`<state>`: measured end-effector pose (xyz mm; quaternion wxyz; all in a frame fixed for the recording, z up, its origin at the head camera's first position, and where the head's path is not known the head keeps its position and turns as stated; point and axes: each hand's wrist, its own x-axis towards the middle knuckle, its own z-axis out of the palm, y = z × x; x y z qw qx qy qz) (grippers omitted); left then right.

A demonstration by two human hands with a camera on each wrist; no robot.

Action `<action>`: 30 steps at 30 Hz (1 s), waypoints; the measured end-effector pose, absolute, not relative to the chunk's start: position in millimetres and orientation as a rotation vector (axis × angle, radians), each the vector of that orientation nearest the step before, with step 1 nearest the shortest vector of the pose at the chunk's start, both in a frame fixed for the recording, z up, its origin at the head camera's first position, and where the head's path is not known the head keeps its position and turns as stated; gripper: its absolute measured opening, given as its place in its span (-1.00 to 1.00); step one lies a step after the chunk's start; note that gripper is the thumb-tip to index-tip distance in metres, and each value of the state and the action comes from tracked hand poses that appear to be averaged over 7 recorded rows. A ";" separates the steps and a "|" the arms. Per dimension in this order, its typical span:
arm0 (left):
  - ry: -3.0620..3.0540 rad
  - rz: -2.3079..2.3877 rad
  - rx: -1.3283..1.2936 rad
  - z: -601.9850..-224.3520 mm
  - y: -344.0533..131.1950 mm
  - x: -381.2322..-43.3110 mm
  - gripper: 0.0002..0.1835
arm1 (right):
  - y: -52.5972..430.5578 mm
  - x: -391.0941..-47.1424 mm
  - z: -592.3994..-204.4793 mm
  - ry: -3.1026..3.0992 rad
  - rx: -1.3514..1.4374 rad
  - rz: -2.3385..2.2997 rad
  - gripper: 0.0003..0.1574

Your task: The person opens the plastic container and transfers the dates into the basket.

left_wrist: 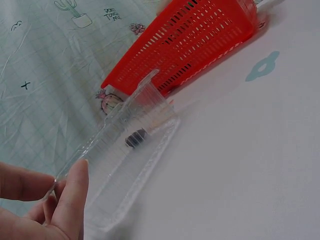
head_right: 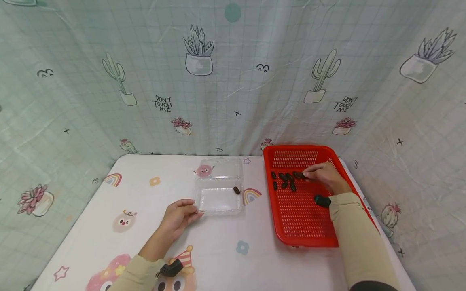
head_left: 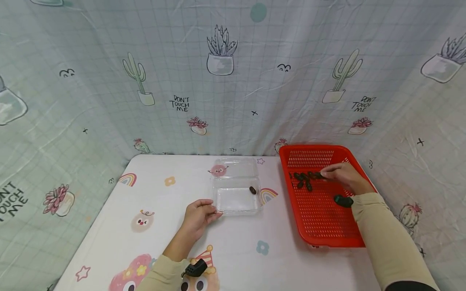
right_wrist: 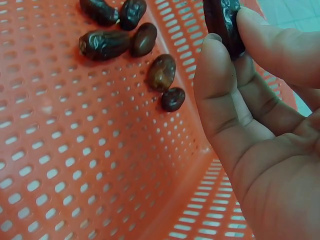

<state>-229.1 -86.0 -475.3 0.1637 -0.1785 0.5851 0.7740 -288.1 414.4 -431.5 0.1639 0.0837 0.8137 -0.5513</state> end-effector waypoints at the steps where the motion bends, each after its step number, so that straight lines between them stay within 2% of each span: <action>1: 1.668 2.206 -0.512 -475.6 -86.0 -229.1 -0.69 | 415.2 -287.8 -432.4 2.322 0.240 -1.567 -0.52; 22: 1.666 2.214 -0.506 -477.1 -86.6 -228.3 -0.69 | 420.4 -288.8 -456.0 2.311 0.336 -1.543 -0.54; 30: 1.665 2.217 -0.513 -478.9 -85.9 -228.9 -0.69 | 421.8 -288.7 -463.0 2.261 0.342 -1.582 -0.62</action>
